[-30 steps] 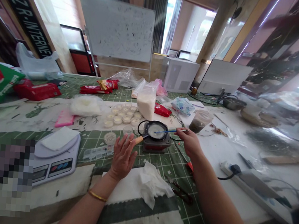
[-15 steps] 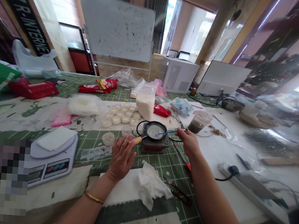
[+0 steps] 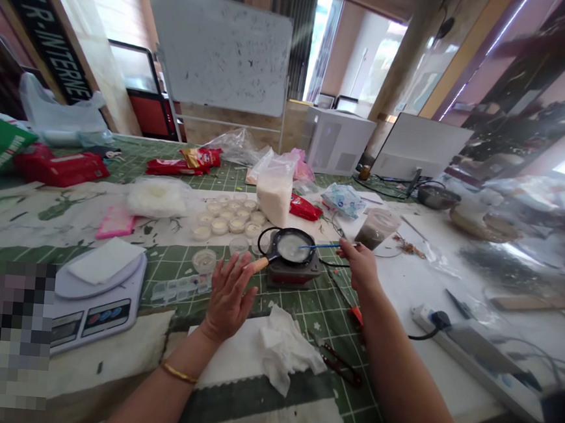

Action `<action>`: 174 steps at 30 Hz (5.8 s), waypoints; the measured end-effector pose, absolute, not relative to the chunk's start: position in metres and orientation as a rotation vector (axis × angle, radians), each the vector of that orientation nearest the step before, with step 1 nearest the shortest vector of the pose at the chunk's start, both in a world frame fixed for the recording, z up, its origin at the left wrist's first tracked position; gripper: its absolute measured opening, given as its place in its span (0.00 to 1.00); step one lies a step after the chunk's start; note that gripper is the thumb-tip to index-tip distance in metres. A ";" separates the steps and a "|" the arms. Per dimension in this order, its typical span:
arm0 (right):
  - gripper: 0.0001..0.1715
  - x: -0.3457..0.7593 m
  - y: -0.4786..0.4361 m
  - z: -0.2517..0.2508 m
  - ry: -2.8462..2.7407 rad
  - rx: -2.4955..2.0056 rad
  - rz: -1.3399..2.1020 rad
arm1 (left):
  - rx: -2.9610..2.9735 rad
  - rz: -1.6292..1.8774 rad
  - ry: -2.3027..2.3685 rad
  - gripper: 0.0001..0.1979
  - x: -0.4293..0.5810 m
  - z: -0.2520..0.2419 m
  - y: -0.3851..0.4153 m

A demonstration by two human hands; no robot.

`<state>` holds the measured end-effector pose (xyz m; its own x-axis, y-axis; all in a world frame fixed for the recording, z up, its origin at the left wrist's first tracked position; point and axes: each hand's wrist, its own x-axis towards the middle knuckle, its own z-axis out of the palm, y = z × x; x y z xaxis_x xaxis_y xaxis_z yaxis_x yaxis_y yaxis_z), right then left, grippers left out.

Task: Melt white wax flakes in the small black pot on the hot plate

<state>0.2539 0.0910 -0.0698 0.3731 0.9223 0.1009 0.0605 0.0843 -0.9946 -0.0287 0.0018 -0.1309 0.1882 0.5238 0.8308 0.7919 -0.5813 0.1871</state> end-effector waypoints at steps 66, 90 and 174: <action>0.13 0.213 0.031 0.045 -1.944 -1.326 0.041 | -2.201 -1.322 -1.219 0.33 -0.028 -0.131 0.000; 0.10 0.201 0.044 -0.003 -2.100 -1.371 0.260 | -2.206 -1.321 -1.220 0.30 -0.028 -0.130 0.000; 0.16 0.235 0.041 -0.079 -0.815 -0.994 1.244 | -2.308 -1.417 -1.395 0.30 -0.026 -0.134 0.002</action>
